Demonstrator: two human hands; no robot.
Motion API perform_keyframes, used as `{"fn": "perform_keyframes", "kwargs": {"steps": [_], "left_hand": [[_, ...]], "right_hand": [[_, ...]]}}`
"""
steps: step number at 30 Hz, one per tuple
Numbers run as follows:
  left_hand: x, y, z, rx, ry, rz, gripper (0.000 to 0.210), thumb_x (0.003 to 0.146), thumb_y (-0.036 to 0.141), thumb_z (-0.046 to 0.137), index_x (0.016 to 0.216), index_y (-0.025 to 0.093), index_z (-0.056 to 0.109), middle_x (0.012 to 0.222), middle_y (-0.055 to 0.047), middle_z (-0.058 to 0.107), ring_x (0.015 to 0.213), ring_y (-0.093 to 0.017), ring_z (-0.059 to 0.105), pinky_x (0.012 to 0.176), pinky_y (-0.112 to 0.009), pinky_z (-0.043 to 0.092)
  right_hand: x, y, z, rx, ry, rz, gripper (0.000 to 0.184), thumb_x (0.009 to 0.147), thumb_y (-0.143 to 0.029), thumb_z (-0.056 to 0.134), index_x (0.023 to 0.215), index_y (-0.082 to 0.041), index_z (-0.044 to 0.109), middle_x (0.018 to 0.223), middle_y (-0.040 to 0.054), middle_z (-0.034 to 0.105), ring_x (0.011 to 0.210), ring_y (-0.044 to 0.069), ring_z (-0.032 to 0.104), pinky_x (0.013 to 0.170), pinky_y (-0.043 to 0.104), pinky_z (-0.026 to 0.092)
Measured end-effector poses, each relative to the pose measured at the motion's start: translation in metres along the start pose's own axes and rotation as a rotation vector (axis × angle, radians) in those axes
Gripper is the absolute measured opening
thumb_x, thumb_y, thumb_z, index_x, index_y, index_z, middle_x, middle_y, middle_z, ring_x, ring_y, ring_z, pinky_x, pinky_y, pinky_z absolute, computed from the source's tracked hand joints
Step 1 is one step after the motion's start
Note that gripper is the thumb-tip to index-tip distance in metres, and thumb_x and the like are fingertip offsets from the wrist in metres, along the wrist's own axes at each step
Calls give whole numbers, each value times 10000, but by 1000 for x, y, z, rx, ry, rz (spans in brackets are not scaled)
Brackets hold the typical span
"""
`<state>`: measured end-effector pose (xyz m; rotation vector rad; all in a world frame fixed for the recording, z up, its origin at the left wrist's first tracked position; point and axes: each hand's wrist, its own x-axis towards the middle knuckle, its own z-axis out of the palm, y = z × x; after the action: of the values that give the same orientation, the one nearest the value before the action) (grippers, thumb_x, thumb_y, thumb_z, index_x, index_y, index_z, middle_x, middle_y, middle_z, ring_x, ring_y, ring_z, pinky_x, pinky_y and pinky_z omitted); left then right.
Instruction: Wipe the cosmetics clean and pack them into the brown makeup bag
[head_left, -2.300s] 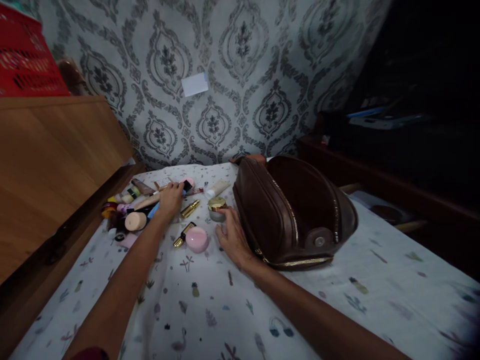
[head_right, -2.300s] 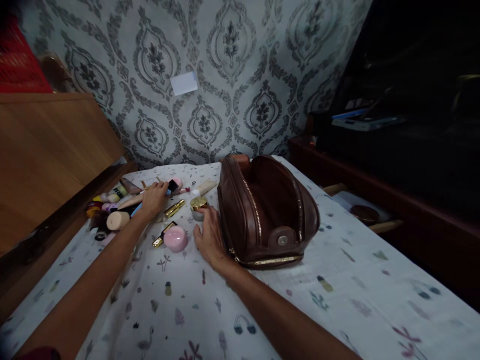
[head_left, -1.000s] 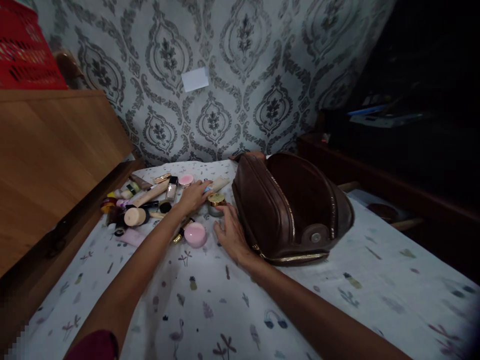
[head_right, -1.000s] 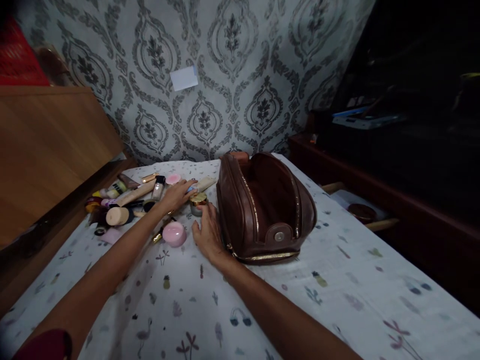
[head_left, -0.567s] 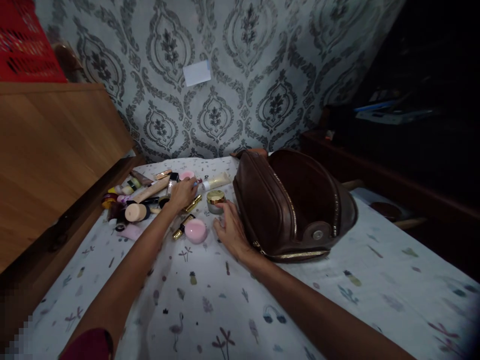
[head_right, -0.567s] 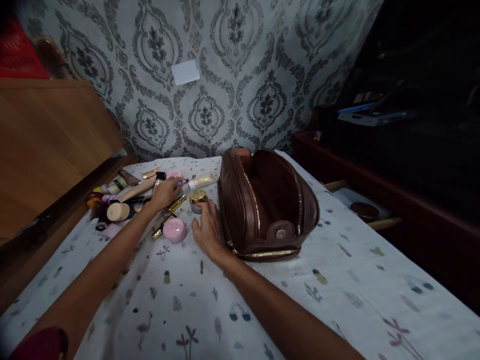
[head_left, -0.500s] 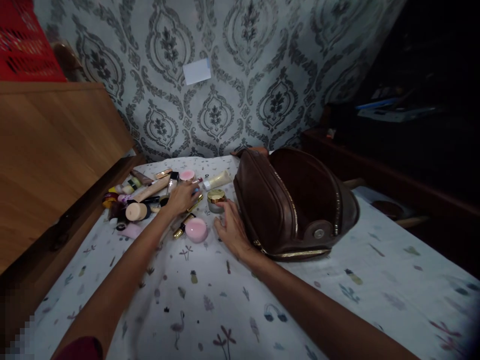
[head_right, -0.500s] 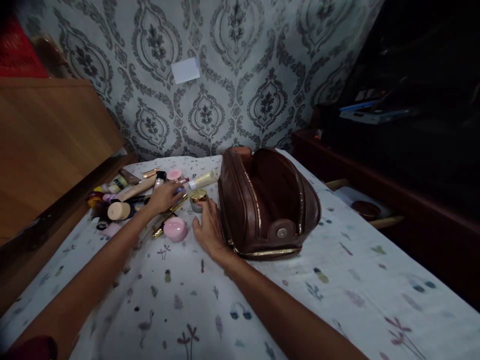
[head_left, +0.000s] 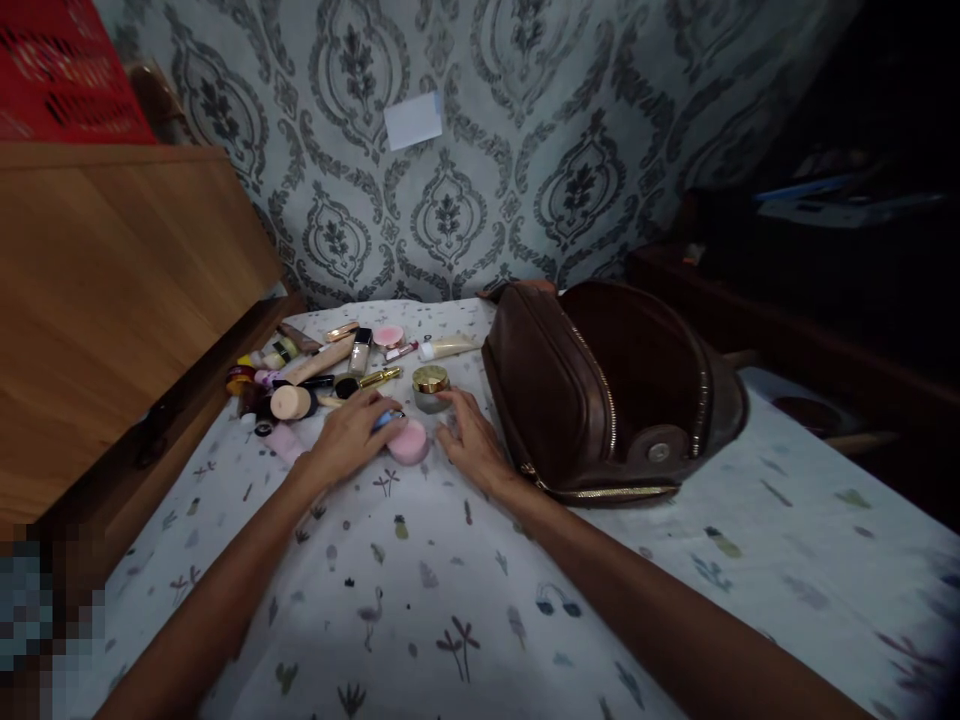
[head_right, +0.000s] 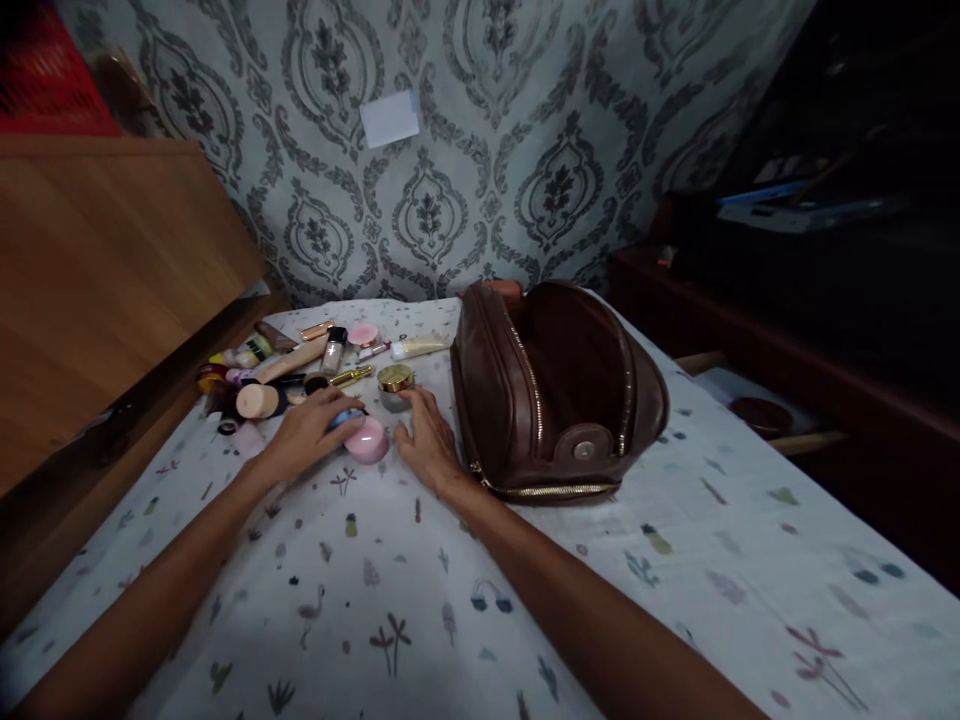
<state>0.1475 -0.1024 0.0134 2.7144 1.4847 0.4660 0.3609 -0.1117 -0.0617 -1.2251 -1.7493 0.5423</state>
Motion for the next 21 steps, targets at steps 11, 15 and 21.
{"fn": "perform_keyframes", "kwargs": {"steps": [11,15,21], "left_hand": [[-27,-9,5,12,-103,-89,447,973,323,500,1418,272,504,1329,-68,620,1218,-260,573,996,-391,493],[-29,0,7,240,-109,-193,463,940,174,488,1396,252,504,1282,-103,616,1205,-298,555,860,-400,546],[-28,5,0,361,-19,-336,466,882,56,446,1314,190,560,1275,-145,590,1200,-321,533,800,-413,563]], "right_hand": [[2,-2,1,65,-188,-126,440,824,-127,490,1250,-209,564,1295,105,634,1235,268,577,1048,469,449],[2,-7,1,83,-224,-106,411,816,-126,492,1207,-193,599,1138,87,705,1062,247,648,968,421,493],[2,-4,1,73,-136,-30,309,828,-161,513,1110,-198,635,1089,70,724,994,215,662,887,360,513]]}}
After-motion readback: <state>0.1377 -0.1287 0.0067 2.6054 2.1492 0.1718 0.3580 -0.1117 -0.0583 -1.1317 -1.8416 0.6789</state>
